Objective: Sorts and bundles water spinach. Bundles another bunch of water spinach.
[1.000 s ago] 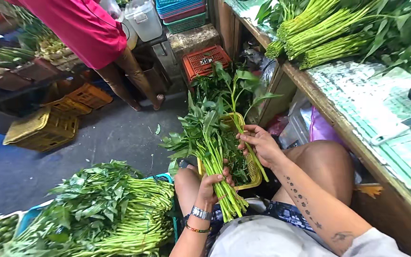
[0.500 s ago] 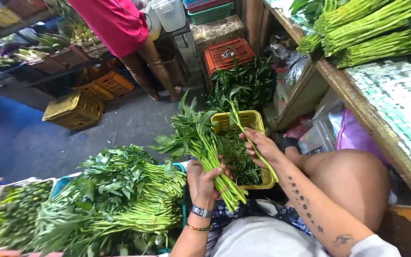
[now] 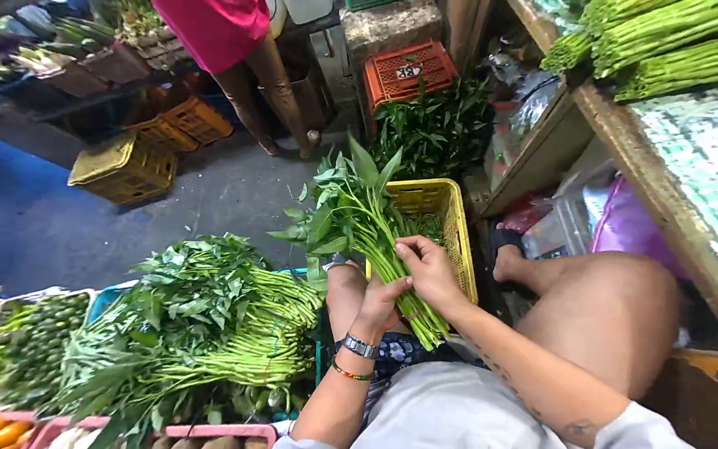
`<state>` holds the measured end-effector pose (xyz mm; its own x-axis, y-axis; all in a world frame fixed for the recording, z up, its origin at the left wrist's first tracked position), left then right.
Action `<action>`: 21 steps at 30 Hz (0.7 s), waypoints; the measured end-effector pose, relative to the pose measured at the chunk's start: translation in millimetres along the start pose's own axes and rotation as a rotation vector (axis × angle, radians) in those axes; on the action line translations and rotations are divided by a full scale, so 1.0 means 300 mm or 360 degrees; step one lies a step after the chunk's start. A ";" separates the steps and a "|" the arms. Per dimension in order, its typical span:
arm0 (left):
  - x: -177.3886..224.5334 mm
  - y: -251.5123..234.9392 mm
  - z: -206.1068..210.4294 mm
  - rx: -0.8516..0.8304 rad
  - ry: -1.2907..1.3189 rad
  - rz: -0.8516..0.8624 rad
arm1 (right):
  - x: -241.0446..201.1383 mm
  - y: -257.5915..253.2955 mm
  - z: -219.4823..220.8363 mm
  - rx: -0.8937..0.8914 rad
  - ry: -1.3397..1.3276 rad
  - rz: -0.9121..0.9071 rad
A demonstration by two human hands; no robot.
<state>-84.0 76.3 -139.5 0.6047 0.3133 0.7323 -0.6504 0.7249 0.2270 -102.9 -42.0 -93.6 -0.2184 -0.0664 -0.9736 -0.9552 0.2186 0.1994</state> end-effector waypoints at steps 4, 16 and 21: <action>-0.005 -0.004 0.019 -0.0030 -0.0045 -0.0013 | 0.035 0.013 -0.013 0.0131 -0.0061 0.0000; 0.131 -0.043 -0.008 -0.0341 -0.0302 -0.0199 | -0.186 0.012 -0.246 -0.0182 0.1716 -0.1078; 0.196 -0.057 0.097 -0.0393 -0.1008 -0.0587 | -0.163 0.038 -0.154 -0.0547 0.2475 -0.1734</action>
<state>-50.8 64.4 -81.6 0.3352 -0.3318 0.8818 -0.2915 0.8535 0.4320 -112.3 -81.1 -38.5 0.6339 -0.7399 0.2251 -0.7321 -0.6679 -0.1340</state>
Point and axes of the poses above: each hand's wrist, its own y-axis away from the middle knuckle, its own z-axis out of the palm, x = y × z, the point moved 4 cm from there along -y, towards the middle knuckle, and after that the axes turned 13 degrees about -x, right-handed, at the moved point
